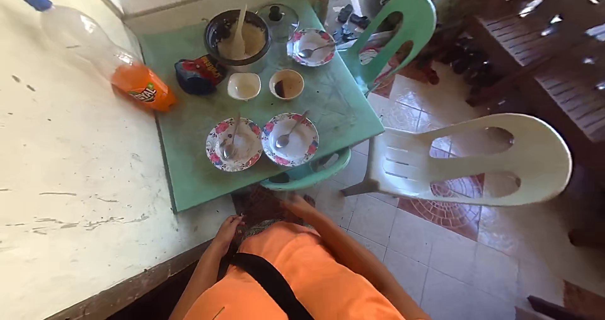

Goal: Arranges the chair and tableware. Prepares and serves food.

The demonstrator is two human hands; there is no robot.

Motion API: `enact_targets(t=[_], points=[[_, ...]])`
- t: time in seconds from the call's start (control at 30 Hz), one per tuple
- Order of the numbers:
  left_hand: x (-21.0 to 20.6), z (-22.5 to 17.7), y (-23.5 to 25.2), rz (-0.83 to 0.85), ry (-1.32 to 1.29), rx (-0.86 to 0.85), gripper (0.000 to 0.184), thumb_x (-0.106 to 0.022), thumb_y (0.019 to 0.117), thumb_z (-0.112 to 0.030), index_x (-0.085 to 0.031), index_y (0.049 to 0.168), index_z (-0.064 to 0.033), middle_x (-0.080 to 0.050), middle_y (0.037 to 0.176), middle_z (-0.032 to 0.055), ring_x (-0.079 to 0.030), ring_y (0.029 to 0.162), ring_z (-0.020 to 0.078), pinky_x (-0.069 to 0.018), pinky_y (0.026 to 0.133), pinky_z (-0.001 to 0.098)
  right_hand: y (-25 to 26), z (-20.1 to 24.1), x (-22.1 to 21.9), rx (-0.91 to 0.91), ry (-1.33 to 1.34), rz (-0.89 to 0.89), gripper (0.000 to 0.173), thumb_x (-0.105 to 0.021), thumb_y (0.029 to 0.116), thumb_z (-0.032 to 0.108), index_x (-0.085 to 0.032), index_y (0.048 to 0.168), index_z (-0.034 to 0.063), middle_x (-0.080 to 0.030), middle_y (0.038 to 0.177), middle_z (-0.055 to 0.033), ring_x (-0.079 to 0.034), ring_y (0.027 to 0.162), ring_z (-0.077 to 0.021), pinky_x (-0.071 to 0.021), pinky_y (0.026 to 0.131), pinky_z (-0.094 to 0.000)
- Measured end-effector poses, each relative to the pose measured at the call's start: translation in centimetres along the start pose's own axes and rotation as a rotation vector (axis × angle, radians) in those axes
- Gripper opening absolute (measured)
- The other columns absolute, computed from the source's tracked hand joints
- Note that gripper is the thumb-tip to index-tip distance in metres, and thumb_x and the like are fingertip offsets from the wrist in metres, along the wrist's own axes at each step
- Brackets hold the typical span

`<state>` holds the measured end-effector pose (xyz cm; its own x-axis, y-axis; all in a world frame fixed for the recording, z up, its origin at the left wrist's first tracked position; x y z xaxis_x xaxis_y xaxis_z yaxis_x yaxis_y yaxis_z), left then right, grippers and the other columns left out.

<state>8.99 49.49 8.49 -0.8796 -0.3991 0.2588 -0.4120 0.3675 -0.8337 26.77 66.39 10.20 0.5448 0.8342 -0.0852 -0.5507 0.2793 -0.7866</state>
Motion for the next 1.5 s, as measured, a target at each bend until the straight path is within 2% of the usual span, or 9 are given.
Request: enact_targets(t=[0.13,0.4,0.47,0.53,0.67,0.77,1.0,1.2,1.5], points=[[-1.9,-1.5,0.9,-0.171,-0.320,0.008,0.038,-0.032,0.1136,-0.026,-0.048,0.139,-0.0031,-0.062,0.110,0.0084,-0.056,0.079,0.0111,-0.0447,0.069,0.0290,-4.1,1.3,7.3,0.132,-0.192,0.347,0.036,-0.042,0.1095,0.012,-0.048,0.141,-0.0050,-0.062,0.129,-0.0195,-0.066,0.100,-0.0181,-0.0535,0.090,-0.0356],[-3.0,-9.5,3.5,-0.337,-0.494,-0.151,0.042,-0.030,0.1139,-0.022,-0.028,0.148,0.0030,-0.059,0.129,0.0180,-0.066,0.095,0.0159,-0.0541,0.080,0.0307,3.2,8.1,17.0,0.147,0.012,-0.346,0.042,-0.038,0.1117,0.012,-0.035,0.151,-0.0025,-0.055,0.135,-0.0277,-0.068,0.100,-0.0279,-0.0561,0.085,-0.0378],[-1.9,-10.9,4.6,-0.584,-0.318,-0.197,0.055,-0.044,0.1099,-0.019,-0.023,0.152,0.0078,-0.049,0.141,0.0287,-0.061,0.113,0.0285,-0.0521,0.092,0.0419,5.4,8.7,17.2,0.113,-0.003,-0.352,0.044,-0.041,0.1116,0.015,-0.034,0.151,-0.0026,-0.055,0.134,-0.0288,-0.067,0.102,-0.0307,-0.0559,0.087,-0.0406],[-0.5,-12.4,5.1,-0.795,-0.102,-0.269,0.064,-0.057,0.1025,-0.019,-0.028,0.151,0.0111,-0.041,0.146,0.0373,-0.043,0.134,0.0492,-0.0369,0.103,0.0663,7.0,8.8,17.3,0.091,-0.087,-0.369,0.045,-0.046,0.1104,0.018,-0.038,0.149,-0.0035,-0.058,0.131,-0.0288,-0.066,0.104,-0.0334,-0.0555,0.089,-0.0442],[1.5,-16.7,7.2,-0.747,0.260,-0.368,0.055,-0.065,0.0970,-0.019,-0.048,0.146,-0.0010,-0.040,0.148,0.0340,-0.034,0.137,0.0591,-0.0270,0.098,0.0813,8.4,8.6,17.1,0.142,-0.114,-0.484,0.043,-0.058,0.1038,0.009,-0.045,0.141,-0.0077,-0.057,0.129,-0.0318,-0.063,0.110,-0.0387,-0.0531,0.094,-0.0479],[1.5,-19.5,9.9,-0.622,0.420,-0.442,0.050,-0.065,0.0972,-0.020,-0.054,0.144,-0.0053,-0.042,0.151,0.0292,-0.032,0.140,0.0566,-0.0239,0.099,0.0823,7.8,8.0,16.0,0.182,0.076,-0.544,0.042,-0.052,0.1049,0.003,-0.038,0.143,-0.0074,-0.052,0.135,-0.0311,-0.065,0.107,-0.0341,-0.0568,0.087,-0.0435],[1.1,-21.2,14.1,-0.491,0.563,-0.415,0.040,-0.061,0.1002,-0.014,-0.055,0.138,-0.0019,-0.058,0.136,0.0258,-0.041,0.137,0.0507,-0.0182,0.106,0.0802,4.8,6.4,14.6,0.279,0.310,-0.676,0.038,-0.046,0.1007,-0.009,-0.037,0.138,-0.0106,-0.061,0.112,-0.0262,-0.067,0.083,-0.0231,-0.0577,0.068,-0.0364],[4.3,-21.2,13.7,-0.470,0.459,-0.447,0.027,-0.058,0.1014,-0.006,-0.062,0.125,0.0056,-0.058,0.131,0.0298,-0.061,0.115,0.0460,-0.0472,0.096,0.0647,3.8,9.4,12.6,0.349,0.253,-0.581,0.034,-0.048,0.1020,-0.007,-0.040,0.135,-0.0104,-0.064,0.109,-0.0224,-0.067,0.081,-0.0174,-0.0574,0.068,-0.0317],[8.8,-20.3,8.9,-0.536,0.187,-0.424,0.025,-0.059,0.1022,-0.006,-0.063,0.124,0.0059,-0.067,0.118,0.0255,-0.068,0.103,0.0382,-0.0507,0.094,0.0566,10.1,13.6,6.7,0.449,-0.055,-0.445,0.035,-0.053,0.1028,-0.002,-0.045,0.136,-0.0113,-0.064,0.120,-0.0291,-0.071,0.091,-0.0306,-0.0587,0.081,-0.0425]])
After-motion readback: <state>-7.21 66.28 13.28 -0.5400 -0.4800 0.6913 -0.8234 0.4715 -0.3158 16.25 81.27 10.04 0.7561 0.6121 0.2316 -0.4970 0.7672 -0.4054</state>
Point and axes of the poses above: each hand's wrist, its own y-axis towards the middle knuckle, its own x-axis out of the back of the hand, z = x × y, the point moved 3 cm from there along y, towards the middle knuckle
